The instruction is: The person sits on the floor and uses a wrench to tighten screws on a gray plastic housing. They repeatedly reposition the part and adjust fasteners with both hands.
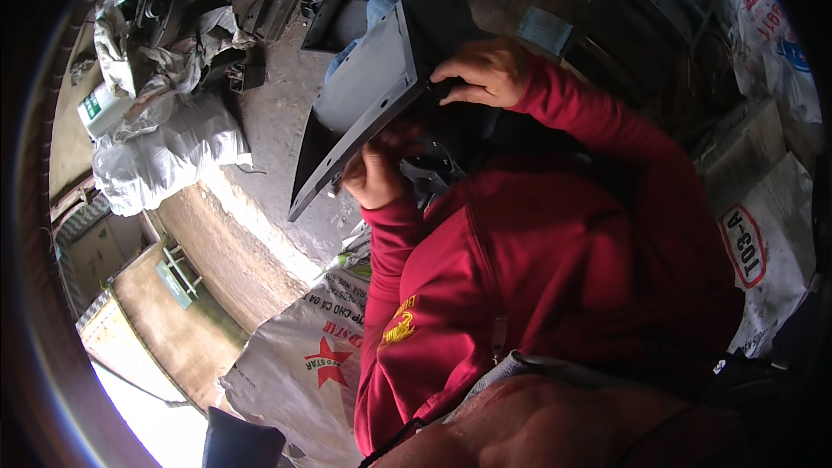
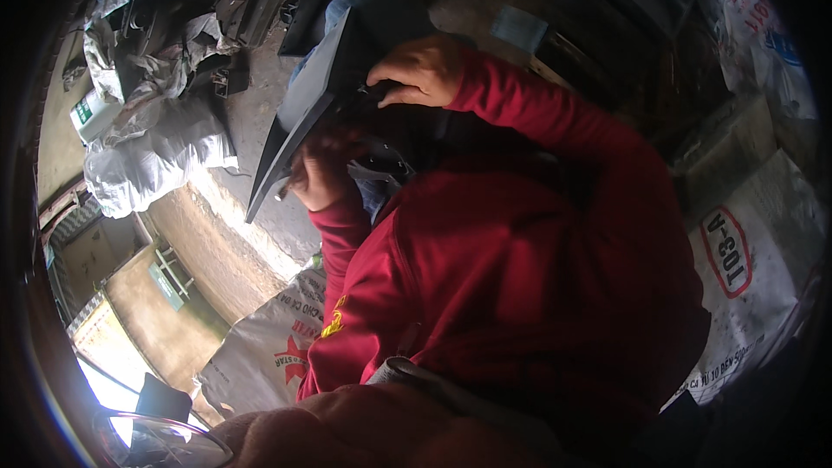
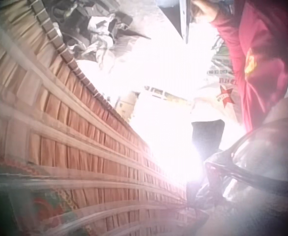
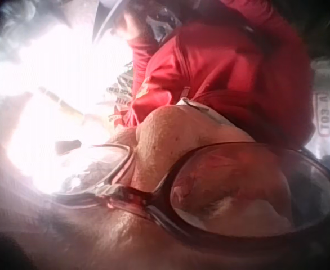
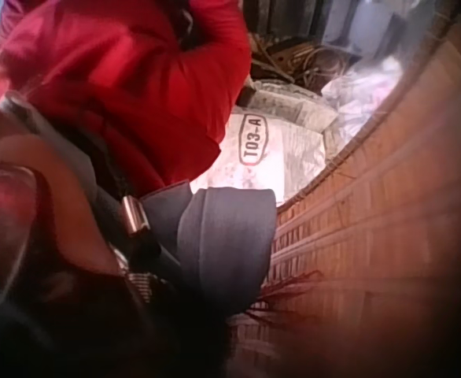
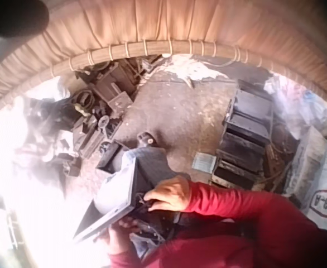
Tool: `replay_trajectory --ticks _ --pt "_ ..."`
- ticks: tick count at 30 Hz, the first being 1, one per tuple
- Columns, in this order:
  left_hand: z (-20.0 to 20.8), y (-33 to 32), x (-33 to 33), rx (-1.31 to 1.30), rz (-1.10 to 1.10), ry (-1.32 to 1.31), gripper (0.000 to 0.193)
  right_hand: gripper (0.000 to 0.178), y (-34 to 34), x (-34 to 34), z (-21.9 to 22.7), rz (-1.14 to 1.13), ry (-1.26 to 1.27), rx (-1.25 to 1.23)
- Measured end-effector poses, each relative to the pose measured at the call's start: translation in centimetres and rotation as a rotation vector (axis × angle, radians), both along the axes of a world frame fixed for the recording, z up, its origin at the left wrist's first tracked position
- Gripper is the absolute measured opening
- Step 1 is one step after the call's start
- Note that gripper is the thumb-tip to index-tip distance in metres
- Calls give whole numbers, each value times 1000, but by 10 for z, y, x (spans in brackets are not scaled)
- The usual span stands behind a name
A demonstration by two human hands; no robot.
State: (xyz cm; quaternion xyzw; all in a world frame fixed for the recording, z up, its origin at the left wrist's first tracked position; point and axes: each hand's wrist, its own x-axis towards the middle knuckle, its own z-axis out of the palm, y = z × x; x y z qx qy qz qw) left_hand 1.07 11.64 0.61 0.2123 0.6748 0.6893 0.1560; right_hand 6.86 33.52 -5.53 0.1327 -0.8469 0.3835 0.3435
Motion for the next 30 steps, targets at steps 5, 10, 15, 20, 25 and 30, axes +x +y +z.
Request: replay_trajectory --ticks 5,10,15,20,25,30 --pt "9 1 -2 -247 23 311 25 30 2 -4 -1 3 -2 14" --pt "24 25 -1 -453 25 896 13 30 1 1 5 4 -26 -4" --pt "26 28 3 -509 34 976 18 30 -1 0 0 12 -27 -51" --pt "9 8 -13 -409 -49 782 13 34 0 1 2 -15 -33 16" --pt "20 -16 2 -158 95 148 27 30 4 8 2 26 -52 -124" --pt "45 -24 6 -265 -55 484 11 45 -16 48 36 564 -475 -1479"
